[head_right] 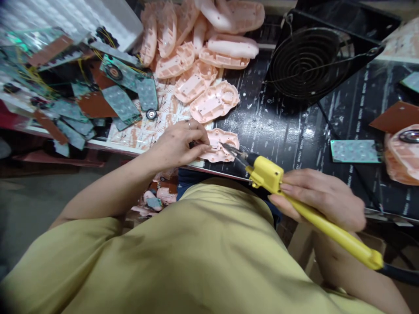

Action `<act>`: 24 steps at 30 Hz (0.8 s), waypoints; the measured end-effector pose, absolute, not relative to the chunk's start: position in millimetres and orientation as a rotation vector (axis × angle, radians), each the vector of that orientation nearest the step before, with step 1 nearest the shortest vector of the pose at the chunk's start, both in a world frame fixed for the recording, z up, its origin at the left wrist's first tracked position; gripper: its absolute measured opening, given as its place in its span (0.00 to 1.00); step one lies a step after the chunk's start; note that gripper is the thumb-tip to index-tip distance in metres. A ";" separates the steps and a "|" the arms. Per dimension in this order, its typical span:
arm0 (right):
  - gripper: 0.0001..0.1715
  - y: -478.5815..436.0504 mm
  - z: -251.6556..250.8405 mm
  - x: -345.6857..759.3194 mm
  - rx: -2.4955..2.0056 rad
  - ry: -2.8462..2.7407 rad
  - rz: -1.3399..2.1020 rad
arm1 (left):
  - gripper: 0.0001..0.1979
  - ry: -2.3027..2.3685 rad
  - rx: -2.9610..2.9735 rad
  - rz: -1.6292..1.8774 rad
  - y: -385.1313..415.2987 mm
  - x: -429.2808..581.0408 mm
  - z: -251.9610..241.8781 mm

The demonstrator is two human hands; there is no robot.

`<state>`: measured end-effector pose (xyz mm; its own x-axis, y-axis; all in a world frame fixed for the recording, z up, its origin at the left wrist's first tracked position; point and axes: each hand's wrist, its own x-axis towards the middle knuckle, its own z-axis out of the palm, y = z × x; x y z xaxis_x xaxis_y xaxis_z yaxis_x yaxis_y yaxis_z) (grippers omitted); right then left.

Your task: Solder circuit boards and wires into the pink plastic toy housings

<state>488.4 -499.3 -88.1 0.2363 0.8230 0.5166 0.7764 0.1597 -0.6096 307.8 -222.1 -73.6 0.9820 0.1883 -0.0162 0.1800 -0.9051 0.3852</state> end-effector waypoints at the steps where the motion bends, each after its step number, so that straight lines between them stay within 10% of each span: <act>1: 0.11 -500.3 -88.1 490.4 -1.623 -1.560 0.046 | 0.12 0.262 2.731 0.030 -222.0 308.1 -73.6; 11: 0.40 -486.9 -89.1 480.5 -1.702 -1.520 -0.175 | 0.11 0.248 2.726 0.017 -223.6 307.7 -70.3; 24: 0.21 -467.5 -94.5 491.2 -1.312 -1.577 -0.019 | 0.14 0.386 2.856 -0.179 -229.4 322.0 -55.4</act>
